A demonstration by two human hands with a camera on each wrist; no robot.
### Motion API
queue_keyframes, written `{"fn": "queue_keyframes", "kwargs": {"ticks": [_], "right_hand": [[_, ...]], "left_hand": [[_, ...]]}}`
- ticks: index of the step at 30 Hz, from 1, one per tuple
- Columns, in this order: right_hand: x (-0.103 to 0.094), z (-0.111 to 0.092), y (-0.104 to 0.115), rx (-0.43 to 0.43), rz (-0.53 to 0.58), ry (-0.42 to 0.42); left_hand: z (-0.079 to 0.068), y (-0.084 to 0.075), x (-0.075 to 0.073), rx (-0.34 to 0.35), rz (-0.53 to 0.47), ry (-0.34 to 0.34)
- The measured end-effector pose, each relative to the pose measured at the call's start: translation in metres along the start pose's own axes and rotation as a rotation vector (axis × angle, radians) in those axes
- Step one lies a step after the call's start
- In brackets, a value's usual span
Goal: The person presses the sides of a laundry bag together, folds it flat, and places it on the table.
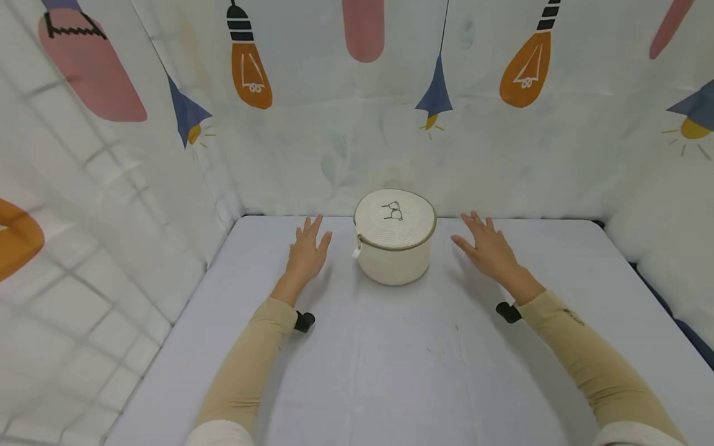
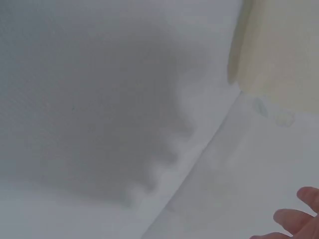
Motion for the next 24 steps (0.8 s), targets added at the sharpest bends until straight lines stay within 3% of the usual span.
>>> {"fn": "queue_keyframes", "kwargs": {"ticks": [11,18,24], "right_hand": [[-0.006,-0.005,0.009,-0.02,0.109,-0.029],[-0.009,-0.01,0.017,-0.076,0.175,-0.081],[-0.013,-0.013,0.023,-0.11,0.228,-0.118]], "left_hand": [[-0.002,-0.013,-0.001,0.063,-0.135,-0.031],[-0.007,-0.018,-0.005,0.073,-0.232,-0.067],[-0.008,-0.025,-0.004,0.13,-0.306,-0.064]]}}
Point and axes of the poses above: each hand's wrist, its own z-axis towards the middle knuckle, its own x-axis out of the palm, y = z × x, the point moved 6 cm from there along z, towards the middle knuckle, and after that the axes turned 13 degrees about y, right-handed, at the moved point
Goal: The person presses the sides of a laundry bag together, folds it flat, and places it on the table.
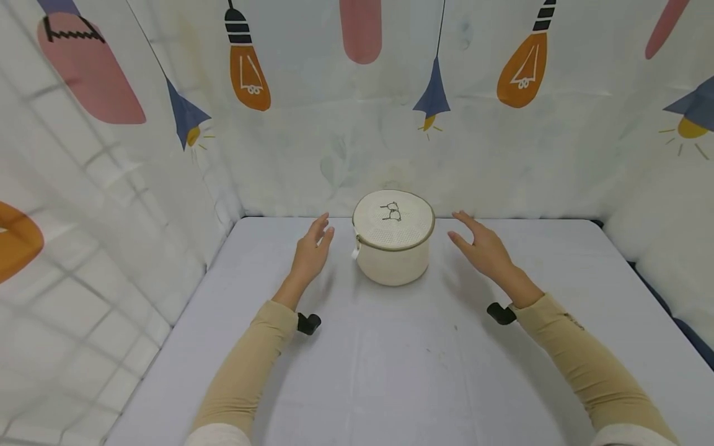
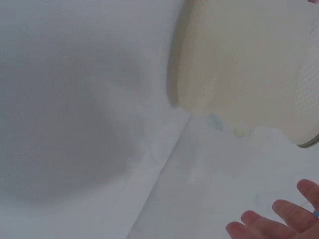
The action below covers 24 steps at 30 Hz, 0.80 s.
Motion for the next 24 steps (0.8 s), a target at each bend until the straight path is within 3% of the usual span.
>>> {"fn": "queue_keyframes", "kwargs": {"ticks": [7,15,24], "right_hand": [[-0.003,-0.002,0.006,-0.052,0.141,-0.056],[-0.005,0.0,0.008,-0.024,0.287,-0.065],[-0.002,0.004,0.015,-0.061,0.433,-0.047]], "left_hand": [[0.001,-0.007,0.003,0.049,-0.011,0.002],[0.005,-0.015,0.002,0.042,-0.087,0.018],[0.01,-0.019,0.005,0.024,-0.274,0.054]]}}
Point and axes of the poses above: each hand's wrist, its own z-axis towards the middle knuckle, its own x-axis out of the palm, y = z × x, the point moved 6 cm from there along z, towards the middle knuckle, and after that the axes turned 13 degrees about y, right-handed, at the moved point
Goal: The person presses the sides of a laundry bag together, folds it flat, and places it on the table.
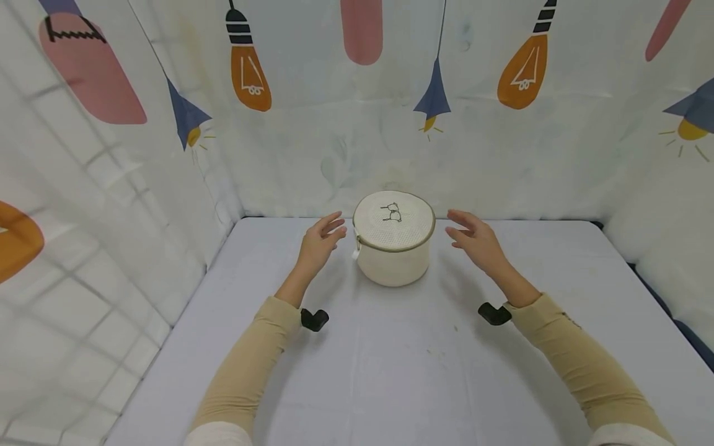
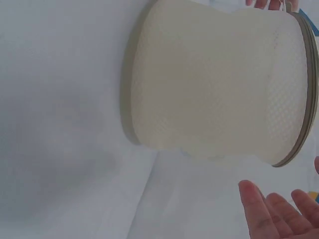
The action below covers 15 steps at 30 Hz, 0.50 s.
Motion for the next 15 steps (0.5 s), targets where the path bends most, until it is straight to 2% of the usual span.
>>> {"fn": "queue_keyframes", "kwargs": {"ticks": [7,12,15], "right_hand": [[0.007,0.005,0.005,-0.004,0.137,0.034],[0.01,0.009,0.004,0.037,0.203,0.064],[0.013,0.011,0.001,0.068,0.232,0.073]], "left_hand": [[0.002,-0.002,0.004,-0.033,-0.138,0.016],[0.003,-0.004,0.007,-0.077,-0.274,0.044],[0.004,-0.003,0.009,-0.093,-0.314,0.049]]}}
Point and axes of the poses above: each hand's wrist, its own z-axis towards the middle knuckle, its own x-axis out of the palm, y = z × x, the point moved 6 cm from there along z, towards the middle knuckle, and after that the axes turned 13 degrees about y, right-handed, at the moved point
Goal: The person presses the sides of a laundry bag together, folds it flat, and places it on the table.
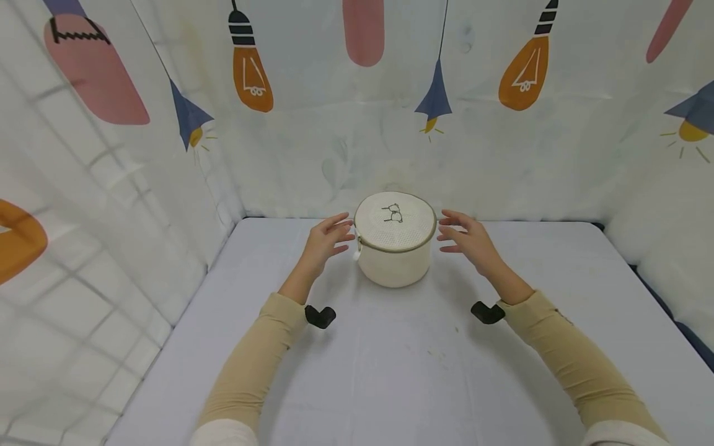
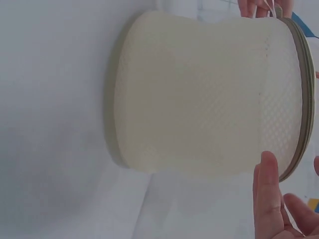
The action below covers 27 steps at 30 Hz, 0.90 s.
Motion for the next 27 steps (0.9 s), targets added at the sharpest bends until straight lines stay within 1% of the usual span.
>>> {"fn": "queue_keyframes", "kwargs": {"ticks": [5,11,14,19,23,27], "right_hand": [[0.001,0.004,-0.003,0.041,0.047,0.004],[0.005,0.009,-0.006,0.081,0.138,0.022],[0.007,0.01,-0.005,0.087,0.177,0.026],[0.011,0.012,-0.002,0.093,0.21,0.033],[0.014,0.013,-0.002,0.1,0.232,0.035],[0.016,0.014,-0.003,0.104,0.273,0.036]], "left_hand": [[0.003,0.001,0.003,-0.024,-0.01,-0.01],[0.004,0.0,0.006,-0.048,-0.046,-0.032],[0.004,0.0,0.007,-0.05,-0.064,-0.038],[0.007,0.001,0.009,-0.054,-0.083,-0.05],[0.009,0.001,0.011,-0.04,-0.115,-0.059],[0.01,0.002,0.013,-0.032,-0.124,-0.062]]}}
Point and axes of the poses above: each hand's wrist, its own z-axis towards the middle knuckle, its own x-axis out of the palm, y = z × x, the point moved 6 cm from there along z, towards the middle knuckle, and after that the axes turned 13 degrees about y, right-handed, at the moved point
